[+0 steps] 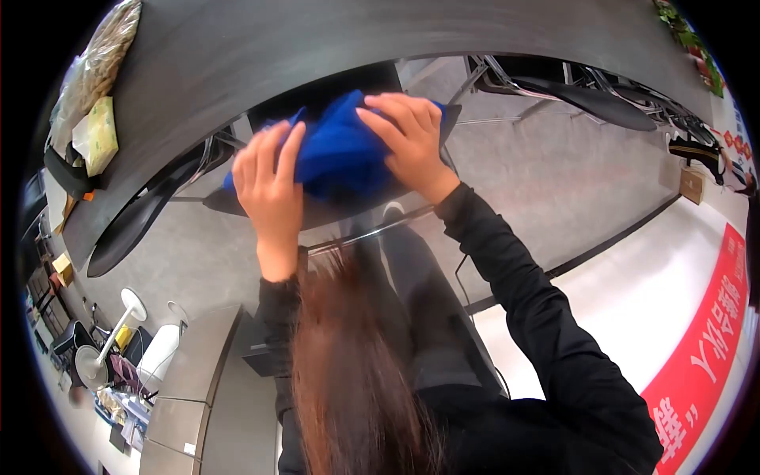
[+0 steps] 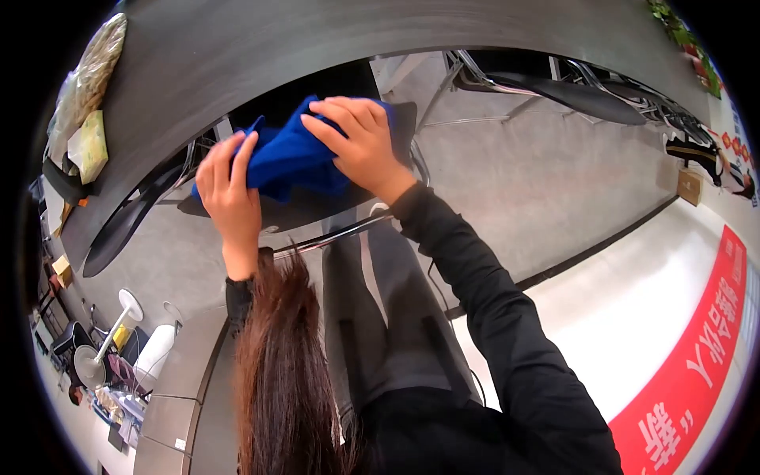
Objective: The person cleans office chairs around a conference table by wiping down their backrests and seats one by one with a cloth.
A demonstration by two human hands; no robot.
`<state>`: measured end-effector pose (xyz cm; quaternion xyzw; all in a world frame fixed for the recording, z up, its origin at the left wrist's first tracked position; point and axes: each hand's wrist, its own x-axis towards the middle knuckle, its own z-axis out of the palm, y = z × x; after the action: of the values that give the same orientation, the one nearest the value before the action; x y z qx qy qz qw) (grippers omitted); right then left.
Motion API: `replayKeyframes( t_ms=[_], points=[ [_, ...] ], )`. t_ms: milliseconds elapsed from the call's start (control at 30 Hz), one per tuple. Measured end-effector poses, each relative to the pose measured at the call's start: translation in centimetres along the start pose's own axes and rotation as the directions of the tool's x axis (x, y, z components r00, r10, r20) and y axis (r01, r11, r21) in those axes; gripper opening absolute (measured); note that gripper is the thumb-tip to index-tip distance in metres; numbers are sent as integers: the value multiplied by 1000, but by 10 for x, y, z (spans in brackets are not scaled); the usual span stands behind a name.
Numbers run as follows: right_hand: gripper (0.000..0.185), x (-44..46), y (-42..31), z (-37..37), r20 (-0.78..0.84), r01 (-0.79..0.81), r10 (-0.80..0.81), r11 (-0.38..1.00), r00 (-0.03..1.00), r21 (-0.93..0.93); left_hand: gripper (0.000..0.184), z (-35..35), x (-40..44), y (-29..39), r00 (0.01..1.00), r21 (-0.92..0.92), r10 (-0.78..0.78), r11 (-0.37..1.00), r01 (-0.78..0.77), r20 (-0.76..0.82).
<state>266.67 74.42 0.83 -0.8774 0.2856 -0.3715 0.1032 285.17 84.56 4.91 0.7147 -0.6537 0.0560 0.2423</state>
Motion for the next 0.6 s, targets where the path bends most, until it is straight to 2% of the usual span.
replayKeyframes(
  t_ms=[67, 133, 267, 333, 367, 400, 433, 467, 500, 533, 567, 600],
  points=[
    [44, 4, 9, 9, -57, 36, -37, 999, 998, -20, 54, 15, 6, -9, 994, 95, 57, 994, -48, -97],
    [44, 9, 20, 21, -77, 67, -69, 997, 995, -36, 60, 36, 10, -21, 983, 102, 80, 993, -64, -167],
    [47, 24, 34, 45, -105, 70, -77, 995, 991, -68, 65, 53, 30, -36, 984, 120, 76, 991, -57, -158],
    [50, 29, 28, 41, -202, -70, 88, 993, 975, 95, 70, 51, 33, -35, 991, 136, 63, 990, -47, -122],
    [53, 31, 23, 36, -265, -105, 156, 975, 951, 194, 65, 45, 35, -25, 977, 75, 59, 996, -44, -206],
    [45, 28, 17, 27, -266, -170, 226, 961, 937, 217, 65, 37, 32, -12, 977, 79, 54, 996, -39, -204],
    [38, 23, 10, 13, -265, -236, 297, 942, 917, 238, 58, 28, 27, 3, 975, -112, 4, 993, -30, -222],
    [23, 22, -1, -6, -338, -233, 303, 945, 891, 231, 52, 21, 22, 21, 972, -300, -50, 954, -22, -231],
    [37, 16, -7, -25, -375, -242, 296, 952, 879, 186, 45, 20, 16, 43, 965, -392, -26, 916, -81, -260],
    [27, 7, -14, -37, -436, -265, 428, 883, 791, 387, 39, 21, 8, 66, 956, -477, -5, 867, -142, -294],
    [29, -4, -21, -54, -450, -264, 478, 849, 754, 459, 33, 20, -1, 89, 964, -557, 18, 813, -168, -264],
    [36, -16, -27, -67, -436, -436, 532, 846, 726, 307, 29, 12, -7, 117, 978, -622, 36, 767, -158, -203]
  ],
)
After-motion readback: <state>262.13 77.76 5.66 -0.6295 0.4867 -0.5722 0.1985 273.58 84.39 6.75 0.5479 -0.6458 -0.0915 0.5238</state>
